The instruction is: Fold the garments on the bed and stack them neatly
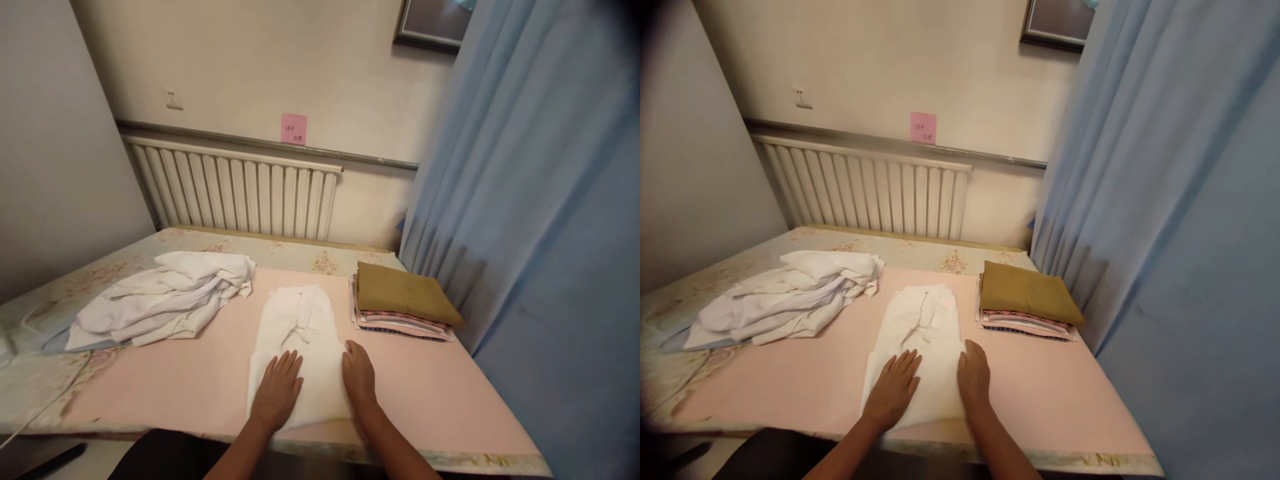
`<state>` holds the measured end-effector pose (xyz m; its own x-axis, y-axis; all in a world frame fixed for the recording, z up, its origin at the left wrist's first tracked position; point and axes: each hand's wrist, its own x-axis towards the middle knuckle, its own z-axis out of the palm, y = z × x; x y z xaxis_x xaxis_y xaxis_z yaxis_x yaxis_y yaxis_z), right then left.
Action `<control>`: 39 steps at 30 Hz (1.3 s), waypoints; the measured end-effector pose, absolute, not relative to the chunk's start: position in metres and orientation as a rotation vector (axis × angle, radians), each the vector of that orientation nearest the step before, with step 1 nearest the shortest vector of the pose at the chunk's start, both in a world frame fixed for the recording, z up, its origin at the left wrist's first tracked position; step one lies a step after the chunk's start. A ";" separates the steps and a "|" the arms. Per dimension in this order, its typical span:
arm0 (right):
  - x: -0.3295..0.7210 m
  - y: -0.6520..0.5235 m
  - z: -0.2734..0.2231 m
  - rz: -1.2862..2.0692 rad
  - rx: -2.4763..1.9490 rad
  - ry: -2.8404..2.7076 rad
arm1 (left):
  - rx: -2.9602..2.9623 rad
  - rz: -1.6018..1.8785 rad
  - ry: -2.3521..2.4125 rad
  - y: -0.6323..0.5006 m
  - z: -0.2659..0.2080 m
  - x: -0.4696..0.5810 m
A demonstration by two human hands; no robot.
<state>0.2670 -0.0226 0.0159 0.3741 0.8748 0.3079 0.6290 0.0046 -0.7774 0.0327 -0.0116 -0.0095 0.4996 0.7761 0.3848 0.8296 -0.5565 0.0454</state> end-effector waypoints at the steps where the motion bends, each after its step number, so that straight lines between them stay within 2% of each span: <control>1: 0.260 -0.025 0.015 0.220 -1.654 -1.479 | -2.589 -0.555 -1.395 -0.012 -0.010 0.033; 4: 0.236 -0.033 0.009 -0.001 -1.461 -1.889 | -2.574 -0.579 -1.383 -0.012 -0.012 0.032; 10: 0.213 -0.040 -0.004 -0.007 -1.367 -2.263 | -2.575 -0.595 -1.357 -0.012 -0.013 0.030; 31: 0.219 -0.044 -0.007 -0.072 -1.528 -2.166 | -2.580 -0.630 -1.388 -0.012 -0.016 0.029; 39: 0.217 -0.046 -0.003 -0.079 -1.563 -2.177 | -2.554 -0.752 -1.420 -0.005 -0.010 0.029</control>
<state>0.2166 -0.0458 -0.0032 -0.2515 0.8842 0.3936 0.9105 0.3541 -0.2136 0.0286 -0.0049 -0.0104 0.4348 0.7629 0.4786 0.8246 -0.5508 0.1288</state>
